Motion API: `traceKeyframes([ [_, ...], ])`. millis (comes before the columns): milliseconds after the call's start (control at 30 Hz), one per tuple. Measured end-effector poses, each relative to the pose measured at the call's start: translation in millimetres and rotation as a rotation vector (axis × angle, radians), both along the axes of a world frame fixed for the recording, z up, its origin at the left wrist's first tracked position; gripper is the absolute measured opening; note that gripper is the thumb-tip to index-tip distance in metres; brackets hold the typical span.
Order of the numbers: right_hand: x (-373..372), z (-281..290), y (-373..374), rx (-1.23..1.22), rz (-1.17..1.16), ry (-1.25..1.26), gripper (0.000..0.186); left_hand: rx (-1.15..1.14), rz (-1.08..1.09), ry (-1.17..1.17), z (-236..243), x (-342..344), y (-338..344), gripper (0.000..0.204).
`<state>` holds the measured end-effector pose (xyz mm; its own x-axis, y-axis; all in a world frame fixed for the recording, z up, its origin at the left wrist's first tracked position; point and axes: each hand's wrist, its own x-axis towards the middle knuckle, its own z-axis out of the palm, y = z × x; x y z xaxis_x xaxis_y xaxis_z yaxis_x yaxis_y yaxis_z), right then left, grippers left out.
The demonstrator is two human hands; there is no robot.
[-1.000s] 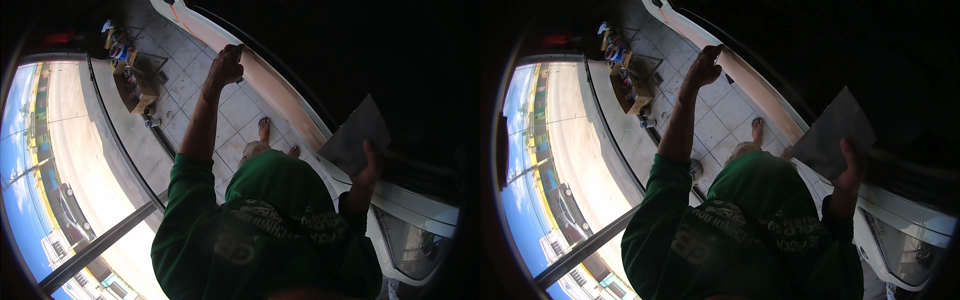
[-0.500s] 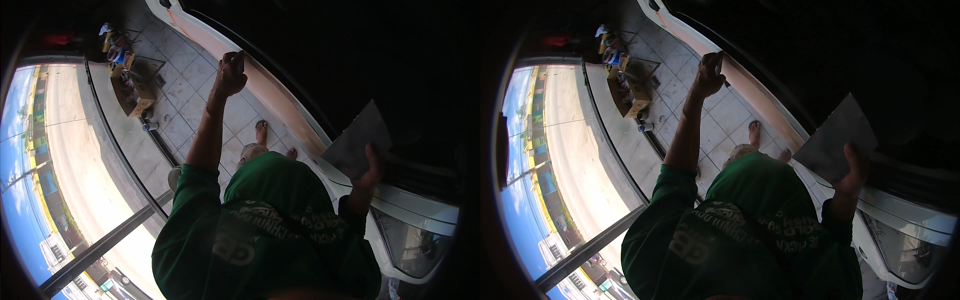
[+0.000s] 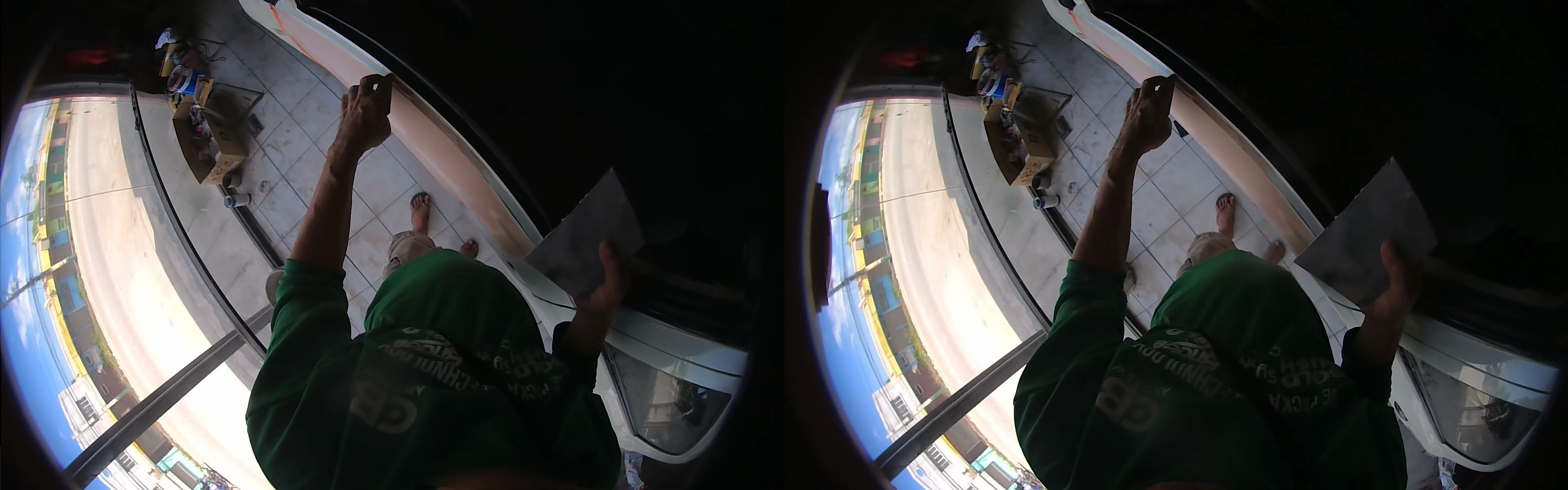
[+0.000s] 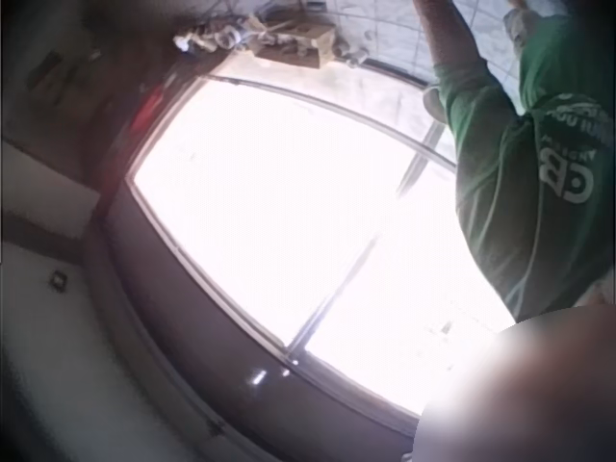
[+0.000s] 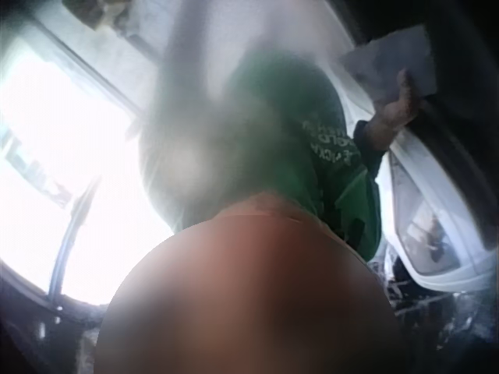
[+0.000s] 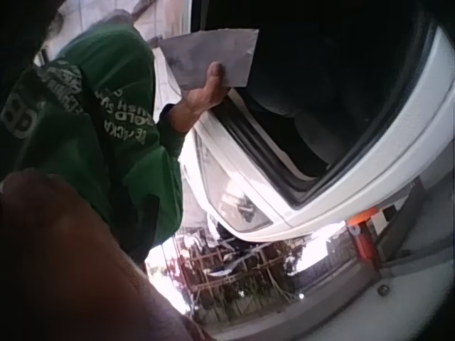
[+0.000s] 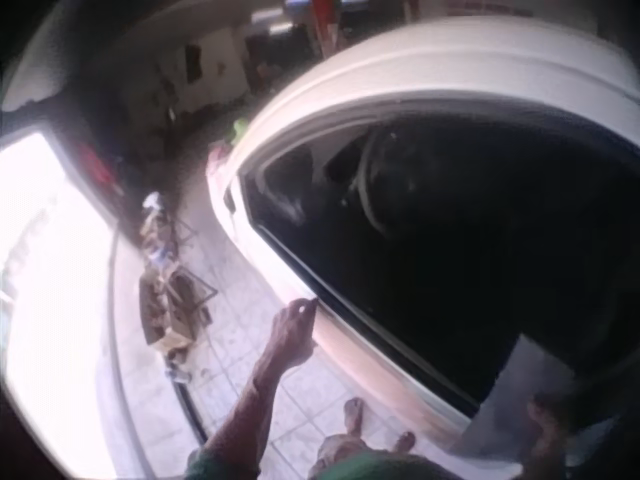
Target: The person sands the surface of a white car door with a pink primer patch using a sanding block. They move along the door, sanding different sections and occasionally switching sanding blocks.
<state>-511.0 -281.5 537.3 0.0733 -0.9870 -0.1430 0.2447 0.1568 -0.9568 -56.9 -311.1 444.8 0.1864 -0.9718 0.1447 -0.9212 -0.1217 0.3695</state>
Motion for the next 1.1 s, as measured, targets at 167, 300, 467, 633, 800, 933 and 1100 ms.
traceKeyframes([
  [167, -31.3, -21.5, 4.8, -0.138, 0.062, 0.142, 0.039, -0.087, 0.033, -0.044, -5.5, -24.6, 4.9, 0.070],
  [300, -42.8, -31.8, 5.8, -0.150, 0.077, 0.102, 0.028, -0.140, 0.002, -0.058, -5.9, -37.8, 15.4, 0.061],
  [467, -52.3, -39.0, 5.8, -0.343, 0.133, 0.267, 0.027, -0.074, 0.037, -0.033, -4.2, -6.5, 3.7, 0.063],
  [633, -40.0, -11.7, 10.9, 0.005, 0.025, 0.039, 0.035, -0.066, 0.024, 0.025, -8.6, 1.2, -6.6, 0.064],
  [800, -44.2, -3.0, 16.1, 0.143, -0.027, -0.071, 0.046, -0.085, 0.054, 0.042, -7.1, -35.0, 3.8, 0.063],
  [933, -72.0, -16.8, 24.3, 0.041, 0.004, 0.171, 0.046, -0.157, 0.077, 0.031, -5.1, -73.7, 15.9, 0.061],
  [1100, -92.8, -16.2, 32.1, -0.011, 0.107, 0.302, 0.043, -0.162, 0.131, 0.038, -1.0, -119.8, 31.2, 0.061],
])
